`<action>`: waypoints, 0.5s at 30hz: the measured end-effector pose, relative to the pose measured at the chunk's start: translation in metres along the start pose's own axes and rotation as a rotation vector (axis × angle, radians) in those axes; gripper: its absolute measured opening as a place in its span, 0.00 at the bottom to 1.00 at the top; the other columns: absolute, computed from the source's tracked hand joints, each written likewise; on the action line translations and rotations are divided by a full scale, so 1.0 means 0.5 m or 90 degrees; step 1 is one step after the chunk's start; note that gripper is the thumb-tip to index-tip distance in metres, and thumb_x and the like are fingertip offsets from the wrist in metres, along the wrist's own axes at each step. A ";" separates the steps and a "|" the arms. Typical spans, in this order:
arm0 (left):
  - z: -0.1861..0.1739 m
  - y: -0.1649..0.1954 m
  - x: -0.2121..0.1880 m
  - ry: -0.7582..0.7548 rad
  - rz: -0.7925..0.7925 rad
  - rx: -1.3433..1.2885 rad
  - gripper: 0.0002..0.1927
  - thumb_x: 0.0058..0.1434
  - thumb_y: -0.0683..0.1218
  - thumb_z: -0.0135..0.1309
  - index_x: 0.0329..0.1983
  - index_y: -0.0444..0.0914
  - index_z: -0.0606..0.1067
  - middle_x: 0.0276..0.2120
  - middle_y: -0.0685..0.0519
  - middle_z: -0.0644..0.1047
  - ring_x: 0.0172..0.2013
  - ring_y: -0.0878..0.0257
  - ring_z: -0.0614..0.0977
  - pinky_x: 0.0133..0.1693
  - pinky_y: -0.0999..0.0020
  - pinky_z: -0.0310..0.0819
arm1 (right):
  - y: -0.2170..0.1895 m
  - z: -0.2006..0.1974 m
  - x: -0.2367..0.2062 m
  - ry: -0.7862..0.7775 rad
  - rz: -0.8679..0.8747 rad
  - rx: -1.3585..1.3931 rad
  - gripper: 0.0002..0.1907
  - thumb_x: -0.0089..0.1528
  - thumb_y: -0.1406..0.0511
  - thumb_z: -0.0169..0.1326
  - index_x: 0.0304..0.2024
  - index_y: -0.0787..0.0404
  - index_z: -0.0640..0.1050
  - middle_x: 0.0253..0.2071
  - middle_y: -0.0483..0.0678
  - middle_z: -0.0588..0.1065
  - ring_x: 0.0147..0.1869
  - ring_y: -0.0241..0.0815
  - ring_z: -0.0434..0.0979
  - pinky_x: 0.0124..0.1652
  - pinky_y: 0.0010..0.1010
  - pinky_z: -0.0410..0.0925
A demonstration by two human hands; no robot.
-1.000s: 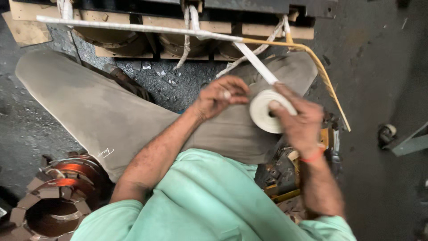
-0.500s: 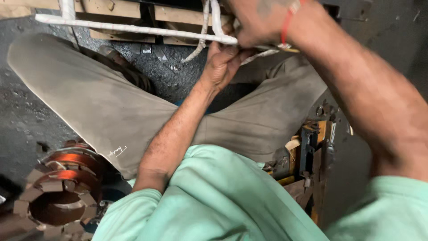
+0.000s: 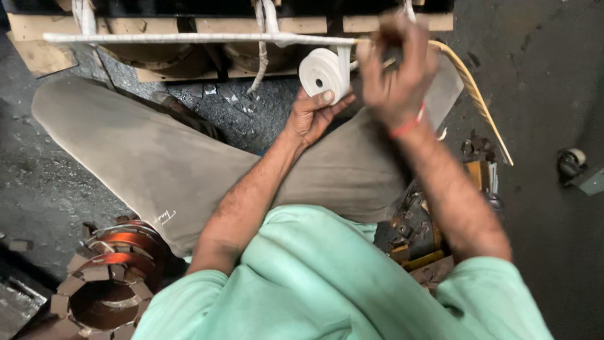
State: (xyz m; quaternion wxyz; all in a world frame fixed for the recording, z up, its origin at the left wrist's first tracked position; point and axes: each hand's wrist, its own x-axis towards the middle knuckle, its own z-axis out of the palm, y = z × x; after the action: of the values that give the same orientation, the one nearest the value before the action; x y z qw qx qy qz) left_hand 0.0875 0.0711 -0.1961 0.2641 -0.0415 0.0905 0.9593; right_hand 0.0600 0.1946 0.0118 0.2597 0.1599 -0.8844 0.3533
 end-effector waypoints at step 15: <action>0.019 0.051 -0.026 -0.088 -0.068 0.154 0.27 0.60 0.41 0.56 0.61 0.27 0.69 0.56 0.39 0.77 0.56 0.49 0.80 0.63 0.49 0.74 | -0.062 -0.218 -0.173 -0.195 0.264 0.039 0.21 0.65 0.66 0.62 0.59 0.67 0.79 0.39 0.55 0.84 0.34 0.34 0.83 0.36 0.24 0.75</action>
State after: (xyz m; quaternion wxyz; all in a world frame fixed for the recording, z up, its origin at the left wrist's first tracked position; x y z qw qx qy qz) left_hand 0.0851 0.0449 -0.1813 0.3238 0.0523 0.1845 0.9265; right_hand 0.1823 0.2586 0.0462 0.0402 0.0345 -0.9163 0.3971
